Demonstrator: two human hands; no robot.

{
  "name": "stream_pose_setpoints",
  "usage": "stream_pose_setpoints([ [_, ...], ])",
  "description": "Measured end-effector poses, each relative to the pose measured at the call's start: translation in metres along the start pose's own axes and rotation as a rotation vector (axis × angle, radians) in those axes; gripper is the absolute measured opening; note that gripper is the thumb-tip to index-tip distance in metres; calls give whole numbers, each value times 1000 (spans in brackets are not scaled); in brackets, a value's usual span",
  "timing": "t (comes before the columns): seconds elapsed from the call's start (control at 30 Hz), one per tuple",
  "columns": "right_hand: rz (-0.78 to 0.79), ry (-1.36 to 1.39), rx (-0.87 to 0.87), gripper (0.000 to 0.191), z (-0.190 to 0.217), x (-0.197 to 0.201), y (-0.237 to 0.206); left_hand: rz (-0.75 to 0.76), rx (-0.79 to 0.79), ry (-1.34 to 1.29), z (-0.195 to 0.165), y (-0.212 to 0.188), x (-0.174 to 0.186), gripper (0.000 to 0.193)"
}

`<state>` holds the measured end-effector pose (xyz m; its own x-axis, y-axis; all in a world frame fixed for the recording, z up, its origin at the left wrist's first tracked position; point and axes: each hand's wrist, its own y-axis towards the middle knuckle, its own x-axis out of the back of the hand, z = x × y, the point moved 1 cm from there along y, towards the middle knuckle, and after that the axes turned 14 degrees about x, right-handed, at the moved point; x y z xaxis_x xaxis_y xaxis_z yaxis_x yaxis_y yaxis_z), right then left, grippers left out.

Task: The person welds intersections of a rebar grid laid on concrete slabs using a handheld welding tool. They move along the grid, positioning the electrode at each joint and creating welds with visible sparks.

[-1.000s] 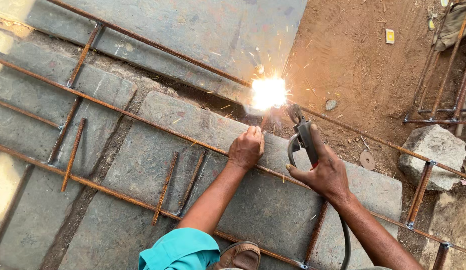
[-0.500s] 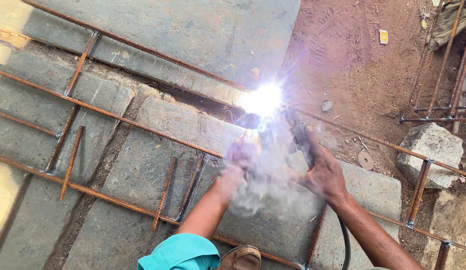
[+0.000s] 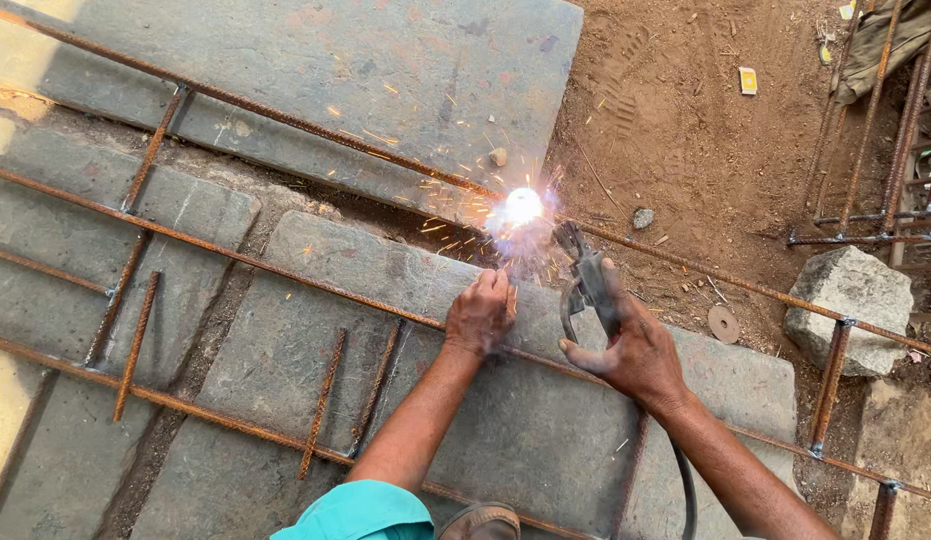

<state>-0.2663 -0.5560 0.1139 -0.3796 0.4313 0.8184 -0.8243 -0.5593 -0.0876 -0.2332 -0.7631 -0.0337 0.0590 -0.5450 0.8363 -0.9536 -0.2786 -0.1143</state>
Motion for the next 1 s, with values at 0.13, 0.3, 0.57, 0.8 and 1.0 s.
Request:
stream_pose_setpoints([
  [0.13,-11,-50,47,128,3,2,3,-72,-21,-1,0,-2,1,20],
  [0.3,87,-48,-120,124,2,2,1,-30,-28,-35,-1,-2,3,18],
  [0.57,-4,-52,11,125,-2,-1,-1,-43,-7,-27,-2,0,3,18],
  [0.8,-38,-33,82,123,0,1,0,-104,-23,-42,-4,-2,7,18],
  [1.0,63,-61,-47,124,0,0,5,-24,15,-8,-3,-1,4,19],
])
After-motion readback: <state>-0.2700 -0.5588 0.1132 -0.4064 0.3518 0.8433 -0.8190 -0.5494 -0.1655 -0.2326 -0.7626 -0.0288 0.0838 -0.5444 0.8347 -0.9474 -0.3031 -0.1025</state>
